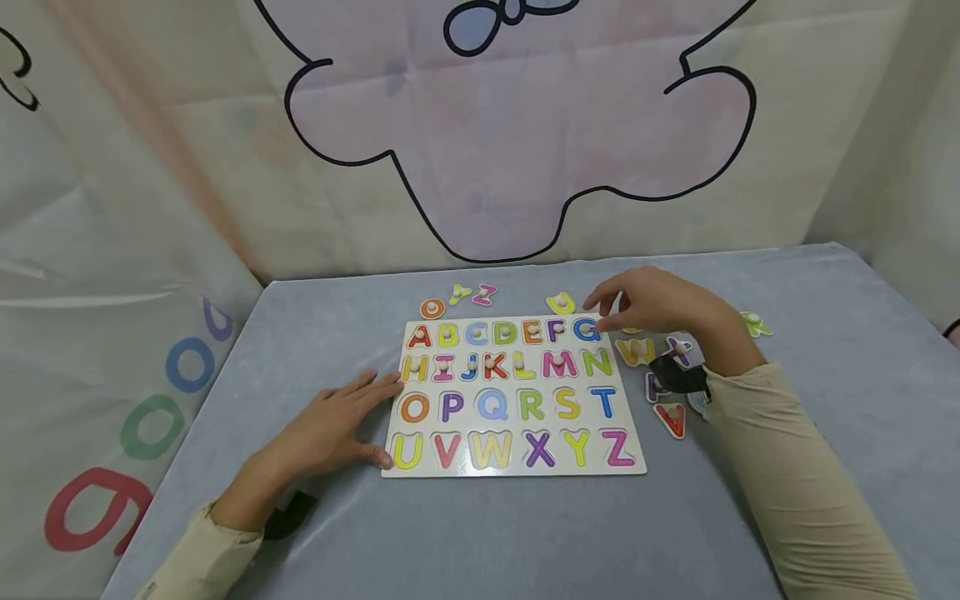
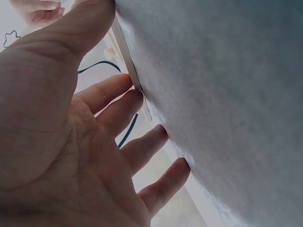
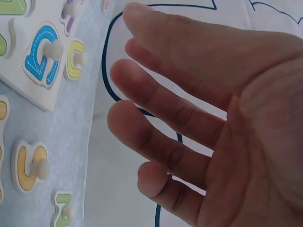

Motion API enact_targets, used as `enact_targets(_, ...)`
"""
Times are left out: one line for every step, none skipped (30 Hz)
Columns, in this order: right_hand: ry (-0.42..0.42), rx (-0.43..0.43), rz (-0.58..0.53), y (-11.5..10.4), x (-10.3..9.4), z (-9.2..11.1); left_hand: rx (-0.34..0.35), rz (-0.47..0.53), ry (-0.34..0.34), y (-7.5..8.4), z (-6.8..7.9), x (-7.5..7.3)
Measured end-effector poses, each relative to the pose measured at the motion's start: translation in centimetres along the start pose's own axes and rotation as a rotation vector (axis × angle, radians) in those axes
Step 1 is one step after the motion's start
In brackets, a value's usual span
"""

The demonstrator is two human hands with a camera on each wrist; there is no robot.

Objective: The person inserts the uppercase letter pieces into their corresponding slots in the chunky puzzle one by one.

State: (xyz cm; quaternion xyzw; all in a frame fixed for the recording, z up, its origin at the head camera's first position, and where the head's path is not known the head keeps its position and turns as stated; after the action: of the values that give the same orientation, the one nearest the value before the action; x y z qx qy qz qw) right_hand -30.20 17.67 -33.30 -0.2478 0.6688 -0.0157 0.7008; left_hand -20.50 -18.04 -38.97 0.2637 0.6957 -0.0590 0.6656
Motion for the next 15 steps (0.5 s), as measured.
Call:
enact_targets(-0.002,0.001,-0.003,0.1,0.0,0.0,0.002,-0.001,-0.002,0.0,0.0,0.0)
enact_targets(-0.002,0.001,-0.006,0.2,-0.1,0.0,-0.003,0.002,-0.004,0.0,0.1,0.1)
enact_targets(-0.002,0.003,-0.008,0.4,-0.2,0.0,-0.007,0.003,-0.007,0.0,0.1,0.1)
enact_targets(-0.001,0.004,-0.008,0.5,-0.3,0.0,-0.009,0.005,-0.007,0.0,0.1,0.1)
enact_targets(0.000,0.011,-0.012,0.7,-0.5,0.0,-0.007,0.006,-0.004,0.0,0.1,0.0)
enact_targets(0.003,0.017,-0.017,0.8,-0.7,0.0,-0.004,0.007,-0.001,0.1,0.1,0.0)
enact_targets(0.007,0.027,-0.019,1.1,-0.9,0.1,-0.001,0.006,0.001,0.1,0.1,-0.1)
enact_targets(0.011,0.035,-0.023,1.3,-1.0,0.2,-0.002,0.008,0.001,0.1,0.1,-0.1)
enact_targets(0.015,0.040,-0.026,1.5,-1.2,0.2,0.000,0.009,0.002,0.1,0.1,-0.1)
enact_targets(0.021,0.042,-0.029,1.7,-1.4,0.3,0.003,0.010,0.004,0.1,0.0,-0.1)
enact_targets(0.026,0.046,-0.033,1.9,-1.5,0.3,0.006,0.011,0.005,0.1,0.0,-0.1)
enact_targets(0.032,0.045,-0.033,2.0,-1.6,0.4,0.007,0.011,0.004,0.1,0.0,-0.1)
enact_targets(0.036,0.048,-0.032,2.2,-1.8,0.4,0.011,0.010,0.006,0.2,0.0,-0.1)
enact_targets(0.042,0.047,-0.033,2.4,-1.9,0.5,0.016,0.011,0.010,0.2,0.0,-0.2)
enact_targets(0.047,0.049,-0.033,2.6,-2.1,0.5,0.013,0.011,0.010,0.2,0.0,-0.2)
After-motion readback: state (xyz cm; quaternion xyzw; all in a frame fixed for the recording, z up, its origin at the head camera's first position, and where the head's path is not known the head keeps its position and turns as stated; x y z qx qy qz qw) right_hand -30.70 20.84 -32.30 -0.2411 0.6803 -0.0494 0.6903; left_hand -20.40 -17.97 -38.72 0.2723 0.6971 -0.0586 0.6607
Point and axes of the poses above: each hand's wrist, its own z-axis away from the middle knuckle, its own x-axis out of the palm, y = z × x, the point moved 9 cm from there along -z, towards the middle knuckle, and after that the axes turned 15 degrees about y, right-handed, at the moved point
